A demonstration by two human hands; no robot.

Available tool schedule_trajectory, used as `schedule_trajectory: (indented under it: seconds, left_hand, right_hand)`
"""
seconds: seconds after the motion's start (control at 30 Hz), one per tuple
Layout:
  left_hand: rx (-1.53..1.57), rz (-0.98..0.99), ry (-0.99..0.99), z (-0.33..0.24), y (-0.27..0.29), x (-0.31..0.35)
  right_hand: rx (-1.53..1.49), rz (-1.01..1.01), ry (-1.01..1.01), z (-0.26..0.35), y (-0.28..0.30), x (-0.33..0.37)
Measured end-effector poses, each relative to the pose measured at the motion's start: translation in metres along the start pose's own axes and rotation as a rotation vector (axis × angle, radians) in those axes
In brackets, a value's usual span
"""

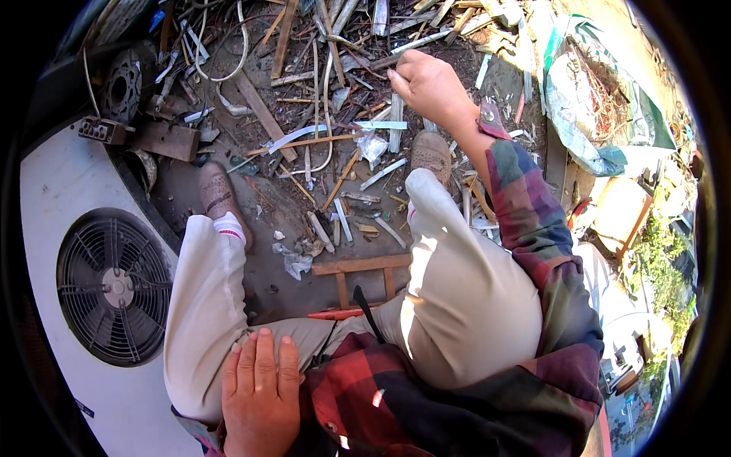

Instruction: The person sits among debris and sorts through various scrap materials, picking up and discarding items such as metal parts, wires, and wood pieces.

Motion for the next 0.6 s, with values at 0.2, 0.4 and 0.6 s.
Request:
schedule_trajectory:
  seconds: [0.2,0.4,0.6]
  left_hand:
    - [-0.007,-0.001,-0.002,0.000,0.001,0.000]
    - [-0.001,0.016,0.011,0.002,-0.001,0.000]
    - [0.000,0.025,-0.003,0.002,0.001,0.000]
  right_hand:
    - [0.083,0.015,0.250,-0.019,-0.070,0.014]
    - [0.191,0.134,0.274,-0.027,-0.101,0.002]
    - [0.227,0.112,0.333,-0.023,-0.099,-0.006]
Point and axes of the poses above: each hand's wrist, its own x-axis away from the middle knuckle, its own y-axis out of the back of the hand, z = x × y, the point moved 3 cm from there along -x, towards the middle knuckle, and after that the axes turned 6 degrees about z, right-handed, at the moved point
